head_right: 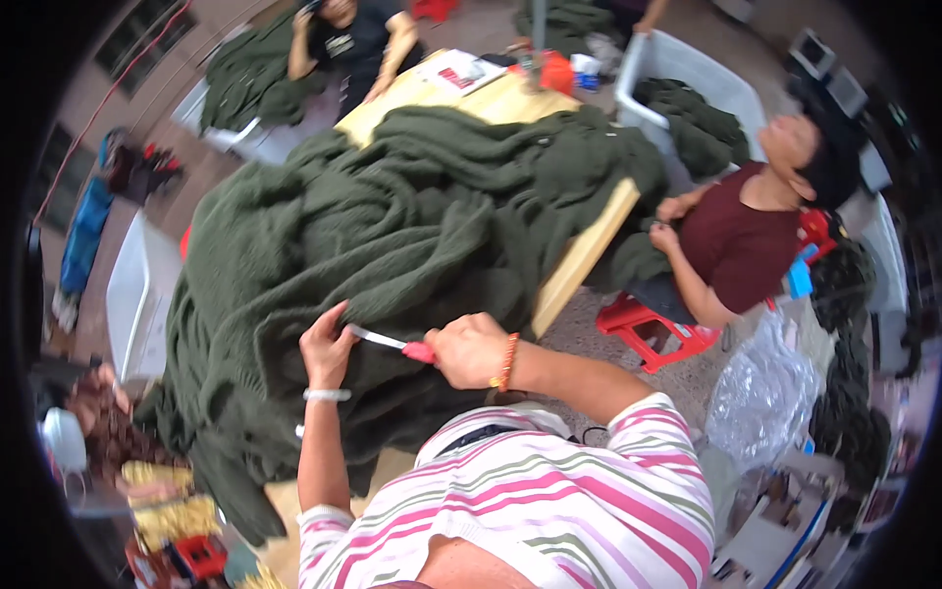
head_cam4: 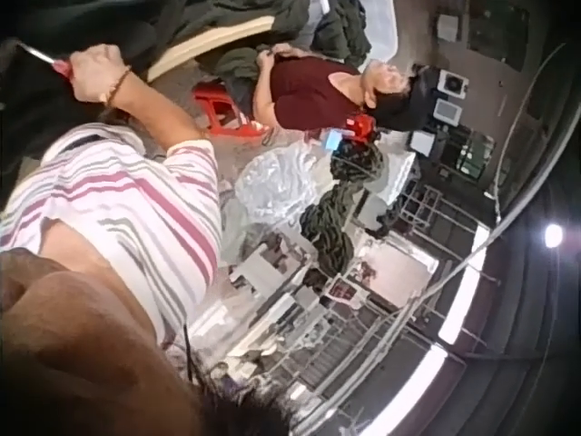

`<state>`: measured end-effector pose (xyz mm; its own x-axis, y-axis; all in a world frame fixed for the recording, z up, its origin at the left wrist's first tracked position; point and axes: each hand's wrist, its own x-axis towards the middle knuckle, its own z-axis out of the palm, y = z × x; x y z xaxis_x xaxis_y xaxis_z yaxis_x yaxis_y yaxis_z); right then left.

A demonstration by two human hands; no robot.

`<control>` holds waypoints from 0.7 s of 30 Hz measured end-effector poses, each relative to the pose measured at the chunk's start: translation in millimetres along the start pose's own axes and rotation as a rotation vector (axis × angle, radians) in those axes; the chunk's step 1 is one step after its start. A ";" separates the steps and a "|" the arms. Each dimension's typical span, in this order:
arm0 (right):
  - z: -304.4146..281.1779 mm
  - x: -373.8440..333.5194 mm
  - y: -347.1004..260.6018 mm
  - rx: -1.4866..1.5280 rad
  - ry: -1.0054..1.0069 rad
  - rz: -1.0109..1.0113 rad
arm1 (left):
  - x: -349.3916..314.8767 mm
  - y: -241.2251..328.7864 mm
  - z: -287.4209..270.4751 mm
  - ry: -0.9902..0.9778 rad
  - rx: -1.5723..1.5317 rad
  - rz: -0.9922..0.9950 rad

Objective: Trimming loose threads from green fabric garments using scissors at a workbench in a factory setting.

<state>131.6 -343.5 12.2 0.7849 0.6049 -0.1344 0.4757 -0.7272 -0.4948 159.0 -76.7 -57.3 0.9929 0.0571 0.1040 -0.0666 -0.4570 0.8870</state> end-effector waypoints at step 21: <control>-2.1 -20.0 29.1 0.057 0.142 0.099 | -14.7 6.2 2.1 0.080 -0.172 0.032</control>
<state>130.5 -377.4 2.4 0.8768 0.4766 -0.0639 0.3734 -0.7586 -0.5339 144.1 -82.2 -54.3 0.9794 0.1186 0.1633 -0.1212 -0.3016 0.9457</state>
